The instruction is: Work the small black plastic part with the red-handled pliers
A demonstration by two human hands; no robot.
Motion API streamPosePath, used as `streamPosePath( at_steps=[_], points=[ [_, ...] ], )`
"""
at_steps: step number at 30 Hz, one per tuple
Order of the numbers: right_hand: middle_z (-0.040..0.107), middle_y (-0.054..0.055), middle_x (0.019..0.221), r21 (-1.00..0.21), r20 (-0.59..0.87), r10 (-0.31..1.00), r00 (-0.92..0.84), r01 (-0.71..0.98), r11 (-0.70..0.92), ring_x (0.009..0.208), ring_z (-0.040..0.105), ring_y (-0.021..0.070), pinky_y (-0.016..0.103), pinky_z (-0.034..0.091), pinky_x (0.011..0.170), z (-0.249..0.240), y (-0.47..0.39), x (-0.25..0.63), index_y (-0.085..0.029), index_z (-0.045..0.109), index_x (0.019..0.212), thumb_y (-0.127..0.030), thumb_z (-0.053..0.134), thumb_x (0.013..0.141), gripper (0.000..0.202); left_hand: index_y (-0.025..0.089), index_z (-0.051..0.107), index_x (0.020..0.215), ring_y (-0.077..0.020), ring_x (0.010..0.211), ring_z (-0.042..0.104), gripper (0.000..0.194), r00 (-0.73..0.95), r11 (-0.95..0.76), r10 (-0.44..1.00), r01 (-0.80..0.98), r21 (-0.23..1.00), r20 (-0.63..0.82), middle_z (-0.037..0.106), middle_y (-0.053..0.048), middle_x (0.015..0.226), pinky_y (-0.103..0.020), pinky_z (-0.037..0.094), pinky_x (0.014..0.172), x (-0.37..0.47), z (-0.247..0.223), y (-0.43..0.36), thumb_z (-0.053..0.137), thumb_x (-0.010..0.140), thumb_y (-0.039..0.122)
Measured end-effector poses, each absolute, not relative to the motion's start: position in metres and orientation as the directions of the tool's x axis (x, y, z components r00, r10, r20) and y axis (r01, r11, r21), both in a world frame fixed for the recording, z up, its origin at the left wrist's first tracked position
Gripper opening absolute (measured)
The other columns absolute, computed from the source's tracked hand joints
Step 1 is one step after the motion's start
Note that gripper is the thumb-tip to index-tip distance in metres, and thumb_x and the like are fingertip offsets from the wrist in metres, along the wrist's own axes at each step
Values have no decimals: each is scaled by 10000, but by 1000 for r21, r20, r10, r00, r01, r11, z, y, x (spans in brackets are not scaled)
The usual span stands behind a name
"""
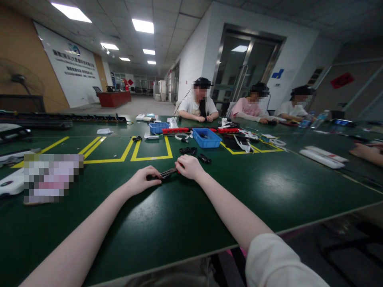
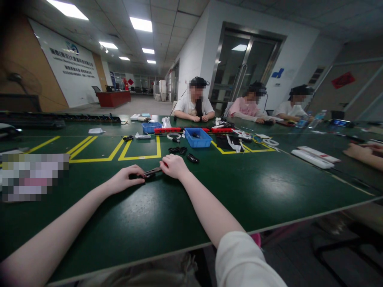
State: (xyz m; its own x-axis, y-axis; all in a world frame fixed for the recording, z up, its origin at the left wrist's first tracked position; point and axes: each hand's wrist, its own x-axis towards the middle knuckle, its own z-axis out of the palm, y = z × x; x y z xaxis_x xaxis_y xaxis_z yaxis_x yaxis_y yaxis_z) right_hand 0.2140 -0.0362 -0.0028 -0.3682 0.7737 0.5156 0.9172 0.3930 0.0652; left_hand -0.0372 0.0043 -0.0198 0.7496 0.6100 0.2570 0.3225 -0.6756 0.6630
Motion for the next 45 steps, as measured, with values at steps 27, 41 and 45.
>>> streamPosePath(
  at_steps=[27,41,45],
  points=[
    [621,55,776,120,515,759,-397,911,395,757,505,167,297,333,692,0,-41,205,-170,606,769,-283,440,906,243,196,707,939,-212,931,582,277,738,-677,619,327,659,270,614,-54,998,-374,453,909,-36,-20,3,663,793,427],
    [630,52,779,119,499,769,-400,911,396,751,513,162,287,334,699,1,-36,210,-169,612,777,-268,446,900,229,206,709,957,-209,894,580,302,728,-670,637,361,649,252,597,-48,977,-360,469,844,-36,-18,0,665,790,455],
    [626,54,778,117,497,772,-397,912,393,753,511,163,289,331,699,1,-37,210,-169,612,779,-273,445,901,232,203,702,951,-206,897,579,301,739,-684,618,339,646,267,603,-50,990,-358,472,847,-37,-20,2,663,790,454]
  ],
)
